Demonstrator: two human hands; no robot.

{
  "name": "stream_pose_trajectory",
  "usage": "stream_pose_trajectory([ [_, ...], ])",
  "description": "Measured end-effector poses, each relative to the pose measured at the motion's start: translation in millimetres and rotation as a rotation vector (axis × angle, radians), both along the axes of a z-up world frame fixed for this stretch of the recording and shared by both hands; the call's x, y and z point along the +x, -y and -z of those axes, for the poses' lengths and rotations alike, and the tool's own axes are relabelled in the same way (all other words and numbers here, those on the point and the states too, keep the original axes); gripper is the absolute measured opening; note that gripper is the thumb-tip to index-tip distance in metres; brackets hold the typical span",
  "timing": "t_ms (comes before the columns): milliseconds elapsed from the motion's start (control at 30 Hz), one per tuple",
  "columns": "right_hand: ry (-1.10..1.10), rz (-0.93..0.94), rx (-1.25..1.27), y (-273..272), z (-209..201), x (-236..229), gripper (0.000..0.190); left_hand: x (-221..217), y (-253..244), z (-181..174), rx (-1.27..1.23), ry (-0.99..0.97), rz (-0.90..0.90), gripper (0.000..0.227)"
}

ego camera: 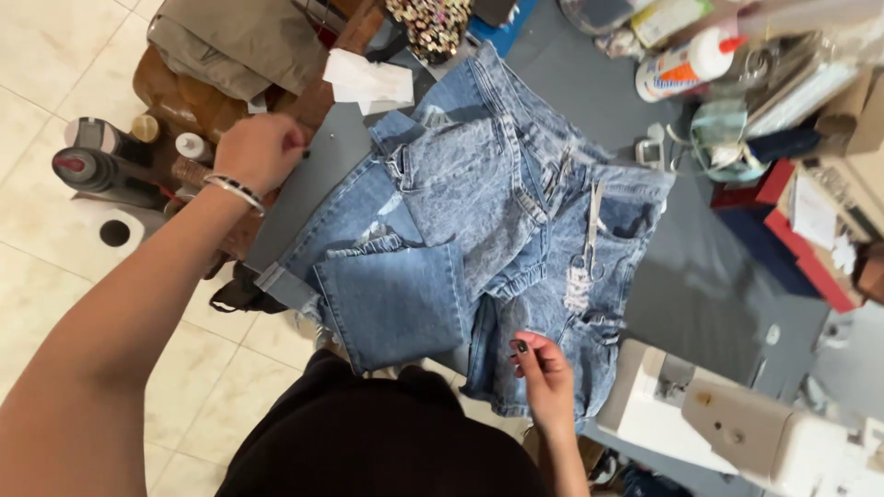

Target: Trimming loose threads and folding denim shorts at a workbench

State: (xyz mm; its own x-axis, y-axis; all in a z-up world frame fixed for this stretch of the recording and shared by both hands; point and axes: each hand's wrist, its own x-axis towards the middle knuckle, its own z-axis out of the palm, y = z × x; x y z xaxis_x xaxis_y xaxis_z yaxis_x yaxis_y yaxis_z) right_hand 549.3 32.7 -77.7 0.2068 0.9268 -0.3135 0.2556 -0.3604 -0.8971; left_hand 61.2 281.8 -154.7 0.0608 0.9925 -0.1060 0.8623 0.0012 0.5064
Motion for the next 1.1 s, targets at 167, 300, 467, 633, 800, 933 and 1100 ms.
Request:
stream_pose_trajectory([
  [167, -0.027, 0.097, -0.047, 17.3, 8.2, 9.0, 0.023, 11.2, 8.5, 13.1, -0.028, -0.079, -0.012, 0.011],
  [300, 0.020, 0.036, -0.071, 25.6, 8.6, 9.6, 0.021, 19.4, 11.5, 37.3, 0.125, -0.312, -0.008, 0.015],
  [467, 0.071, -0.037, -0.035, 30.6, -0.6, 14.4, 0.022, 18.5, -3.6, 47.0, 0.208, -0.220, -0.032, 0.014],
  [633, 0.062, -0.037, -0.053, 33.1, -1.5, 12.7, 0.021, 51.5, -17.0, 28.1, 0.320, -0.115, -0.112, 0.009],
  [800, 0.148, -0.202, 0.094, 17.8, -16.4, -9.0, 0.022, 58.0, -14.5, 60.5, 0.463, -0.389, -0.075, 0.023],
  [933, 0.200, -0.404, 0.120, -6.7, 9.1, -21.0, 0.033, 71.0, 35.0, -0.4, 0.596, -0.300, -0.015, 0.030],
  [1100, 0.436, -0.449, -0.295, -34.0, 16.9, -50.9, 0.061, 111.7, 152.7, -30.9, 0.450, 0.381, 0.647, 0.047],
])
